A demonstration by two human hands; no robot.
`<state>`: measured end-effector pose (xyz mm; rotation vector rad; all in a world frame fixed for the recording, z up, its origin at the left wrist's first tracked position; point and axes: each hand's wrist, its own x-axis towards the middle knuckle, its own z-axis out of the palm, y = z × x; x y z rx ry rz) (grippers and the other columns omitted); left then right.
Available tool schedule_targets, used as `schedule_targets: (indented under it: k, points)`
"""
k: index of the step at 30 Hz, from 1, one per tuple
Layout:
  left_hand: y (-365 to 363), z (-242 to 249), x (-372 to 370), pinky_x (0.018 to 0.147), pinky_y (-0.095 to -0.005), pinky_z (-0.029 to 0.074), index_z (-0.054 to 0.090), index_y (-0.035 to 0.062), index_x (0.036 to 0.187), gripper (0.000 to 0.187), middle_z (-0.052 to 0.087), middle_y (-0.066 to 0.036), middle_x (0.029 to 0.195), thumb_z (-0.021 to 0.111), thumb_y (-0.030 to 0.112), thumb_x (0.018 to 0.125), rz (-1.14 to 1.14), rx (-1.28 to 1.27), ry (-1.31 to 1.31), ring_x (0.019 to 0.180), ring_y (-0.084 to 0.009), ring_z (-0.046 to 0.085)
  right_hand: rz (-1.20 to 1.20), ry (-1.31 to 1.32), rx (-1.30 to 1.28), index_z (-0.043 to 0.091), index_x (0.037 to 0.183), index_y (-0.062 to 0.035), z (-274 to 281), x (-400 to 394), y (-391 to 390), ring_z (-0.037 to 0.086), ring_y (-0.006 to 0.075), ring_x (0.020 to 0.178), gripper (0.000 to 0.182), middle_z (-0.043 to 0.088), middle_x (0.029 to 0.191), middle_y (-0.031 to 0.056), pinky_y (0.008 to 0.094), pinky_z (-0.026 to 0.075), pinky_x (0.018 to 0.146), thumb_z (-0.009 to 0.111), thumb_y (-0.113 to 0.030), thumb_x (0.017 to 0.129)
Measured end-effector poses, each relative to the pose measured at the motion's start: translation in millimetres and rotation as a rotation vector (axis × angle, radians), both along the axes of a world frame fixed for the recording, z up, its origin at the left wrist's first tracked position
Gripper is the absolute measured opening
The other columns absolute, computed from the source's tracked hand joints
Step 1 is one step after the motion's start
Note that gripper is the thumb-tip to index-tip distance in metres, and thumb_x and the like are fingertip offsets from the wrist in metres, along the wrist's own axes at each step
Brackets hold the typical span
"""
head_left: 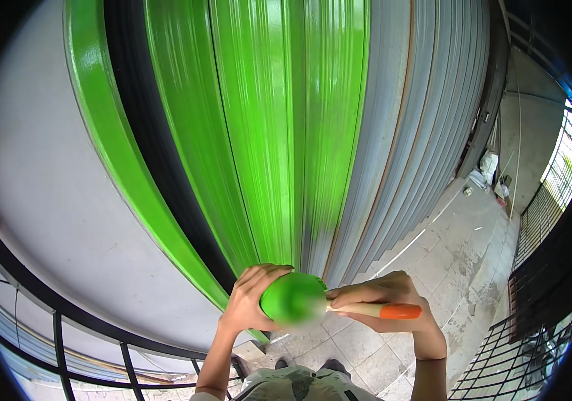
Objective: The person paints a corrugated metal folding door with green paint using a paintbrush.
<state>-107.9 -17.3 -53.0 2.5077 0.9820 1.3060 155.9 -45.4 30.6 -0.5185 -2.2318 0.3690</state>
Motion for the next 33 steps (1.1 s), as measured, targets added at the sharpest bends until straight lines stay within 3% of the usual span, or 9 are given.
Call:
schedule_targets:
  k: [3, 7, 15, 25, 28, 31, 33]
  points:
    - [0.9, 18.0, 8.3, 0.093, -0.0424, 0.049, 0.06, 0.0053, 0.119, 0.082, 0.066, -0.012, 0.109, 0.088, 0.035, 0.048, -0.063, -0.01, 0.108, 0.101, -0.0314, 0.063, 0.046, -0.148, 0.051, 0.065, 0.111, -0.012, -4.6, 9.2, 5.4, 0.066, 0.0209, 0.06, 0.03, 0.069, 0.081, 0.0055, 0.0306, 0.051, 0.051, 0.067, -0.003, 0.083]
    - [1.1, 33.9, 25.4, 0.089, -0.0417, 0.051, 0.059, 0.0045, 0.119, 0.083, 0.066, -0.014, 0.109, 0.089, 0.037, 0.049, -0.17, -0.162, 0.191, 0.097, -0.0318, 0.065, 0.138, -0.127, -0.04, 0.058, 0.111, -0.0101, -16.9, 21.5, 14.9, 0.064, 0.0239, 0.058, 0.031, 0.066, 0.076, 0.0067, 0.0328, 0.051, 0.051, 0.066, -0.003, 0.082]
    - [-11.5, 44.6, 62.3, 0.085, -0.0379, 0.053, 0.058, 0.0021, 0.12, 0.086, 0.066, -0.014, 0.109, 0.09, 0.039, 0.049, -0.349, -0.41, 0.251, 0.095, -0.0301, 0.065, 0.305, -0.081, -0.218, 0.058, 0.109, -0.0094, -36.7, 52.1, 11.7, 0.065, 0.0267, 0.059, 0.027, 0.064, 0.071, 0.0091, 0.0347, 0.05, 0.052, 0.064, -0.003, 0.084]
    - [-35.9, 44.9, 98.1, 0.086, -0.0382, 0.052, 0.057, 0.0023, 0.123, 0.09, 0.066, -0.014, 0.111, 0.091, 0.04, 0.049, -0.306, -0.481, 0.253, 0.096, -0.0306, 0.065, 0.508, -0.22, -0.126, 0.047, 0.113, -0.0107, -34.0, 83.8, 8.4, 0.065, 0.0283, 0.059, 0.035, 0.065, 0.071, 0.0089, 0.0377, 0.049, 0.051, 0.061, 0.0, 0.083]
    - [-43.0, 44.6, 107.1, 0.087, -0.0384, 0.052, 0.057, 0.0022, 0.124, 0.091, 0.066, -0.015, 0.111, 0.091, 0.04, 0.049, -0.281, -0.494, 0.262, 0.097, -0.0307, 0.065, 0.494, -0.26, -0.126, 0.05, 0.112, -0.0092, -36.3, 91.8, 6.5, 0.065, 0.0263, 0.059, 0.031, 0.065, 0.071, 0.0076, 0.0366, 0.05, 0.051, 0.063, -0.002, 0.084]
    - [-49.4, 45.7, 112.1, 0.087, -0.0383, 0.052, 0.057, 0.0017, 0.124, 0.091, 0.066, -0.015, 0.112, 0.091, 0.039, 0.048, -0.235, -0.492, 0.249, 0.099, -0.0308, 0.065, 0.437, -0.127, -0.245, 0.063, 0.106, -0.0084, -34.5, 100.3, 5.7, 0.068, 0.0213, 0.069, 0.026, 0.067, 0.085, 0.0049, 0.0307, 0.055, 0.061, 0.071, -0.003, 0.082]
    - [-55.2, 42.9, 113.9, 0.088, -0.038, 0.052, 0.057, 0.001, 0.123, 0.091, 0.065, -0.016, 0.112, 0.091, 0.038, 0.048, -0.193, -0.487, 0.213, 0.1, -0.0308, 0.065, 0.421, 0.084, -0.227, 0.064, 0.104, -0.005, -34.9, 101.9, 6.5, 0.069, 0.0182, 0.075, 0.024, 0.067, 0.093, 0.0058, 0.0303, 0.056, 0.064, 0.071, -0.002, 0.082]
